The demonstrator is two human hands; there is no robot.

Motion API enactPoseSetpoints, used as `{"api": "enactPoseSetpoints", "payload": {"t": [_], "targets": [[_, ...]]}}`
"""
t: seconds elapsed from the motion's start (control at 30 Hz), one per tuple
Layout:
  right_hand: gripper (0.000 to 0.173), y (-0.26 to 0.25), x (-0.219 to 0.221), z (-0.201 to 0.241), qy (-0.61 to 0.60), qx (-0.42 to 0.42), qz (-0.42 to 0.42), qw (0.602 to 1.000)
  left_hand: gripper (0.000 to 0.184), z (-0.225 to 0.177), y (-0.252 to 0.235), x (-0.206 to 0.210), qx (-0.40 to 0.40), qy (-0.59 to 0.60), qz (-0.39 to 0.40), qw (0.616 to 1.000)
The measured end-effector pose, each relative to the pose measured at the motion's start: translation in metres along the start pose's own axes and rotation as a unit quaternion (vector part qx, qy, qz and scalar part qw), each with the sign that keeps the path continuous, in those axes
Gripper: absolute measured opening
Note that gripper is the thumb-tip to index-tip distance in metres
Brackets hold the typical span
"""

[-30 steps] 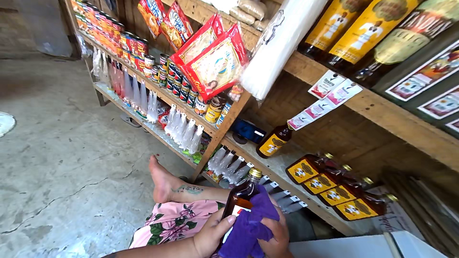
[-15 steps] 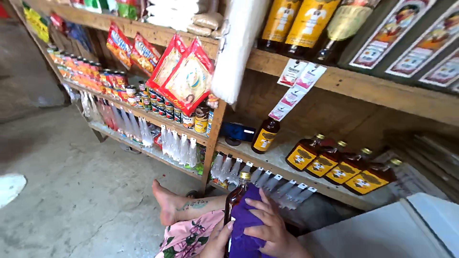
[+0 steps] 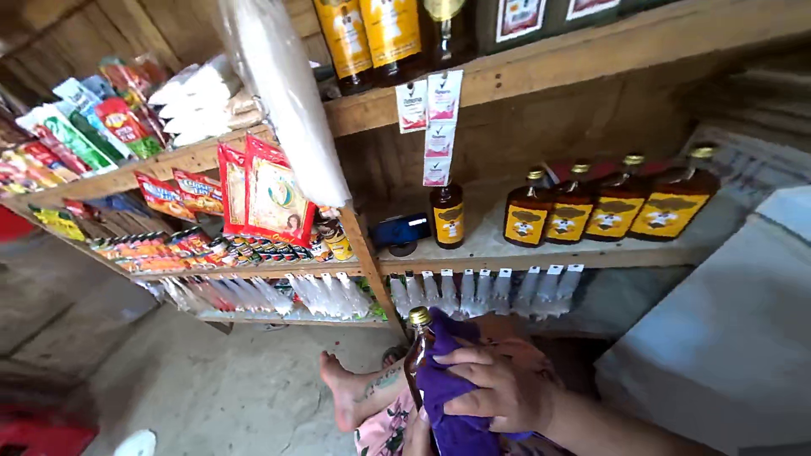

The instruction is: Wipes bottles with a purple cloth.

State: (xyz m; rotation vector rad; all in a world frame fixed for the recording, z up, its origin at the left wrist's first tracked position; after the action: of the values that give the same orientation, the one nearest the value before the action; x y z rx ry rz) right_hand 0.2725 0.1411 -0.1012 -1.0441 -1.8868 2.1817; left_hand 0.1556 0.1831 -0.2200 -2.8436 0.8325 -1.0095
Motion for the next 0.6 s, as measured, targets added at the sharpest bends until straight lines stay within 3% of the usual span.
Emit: {"api": "enactPoseSetpoints", "payload": {"t": [0.2, 0.33, 0.5, 0.6], "targets": [[0.021, 0.003, -0.002, -0.006, -0.02, -0.008, -0.001, 1.0, 0.042, 0.001, 0.003, 0.001, -0.018, -0.016, -0.003, 1.0], [0.02, 0.005, -0.003, -0.025, -0.072, 0.096, -0.039, 0.992, 0.046, 0.007, 0.006, -0.007, -0.012, -0.035, 0.004, 0.999], [0.035, 0.018, 0.005, -0.047, -0.194, 0.261, -0.078, 0.942, 0.048, 0.013, 0.008, -0.016, -0.019, 0.003, 0.008, 1.0], [0.028, 0.017, 0.006, -0.042, -0.164, 0.256, -0.082, 0.949, 0.05, 0.011, 0.007, -0.013, -0.022, 0.013, 0.011, 1.0]]}}
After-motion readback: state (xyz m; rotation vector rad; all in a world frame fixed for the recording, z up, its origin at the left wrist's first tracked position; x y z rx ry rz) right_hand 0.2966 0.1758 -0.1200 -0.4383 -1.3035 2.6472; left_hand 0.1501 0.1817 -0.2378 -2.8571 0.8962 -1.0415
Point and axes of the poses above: each hand's wrist, its own y-axis away from the middle knuckle, its own x-axis out of the palm, z = x × y, the point moved 10 cm from there along -y, towards the middle knuckle, and after that the axes turned 8 degrees about y, right-handed, at the moved point
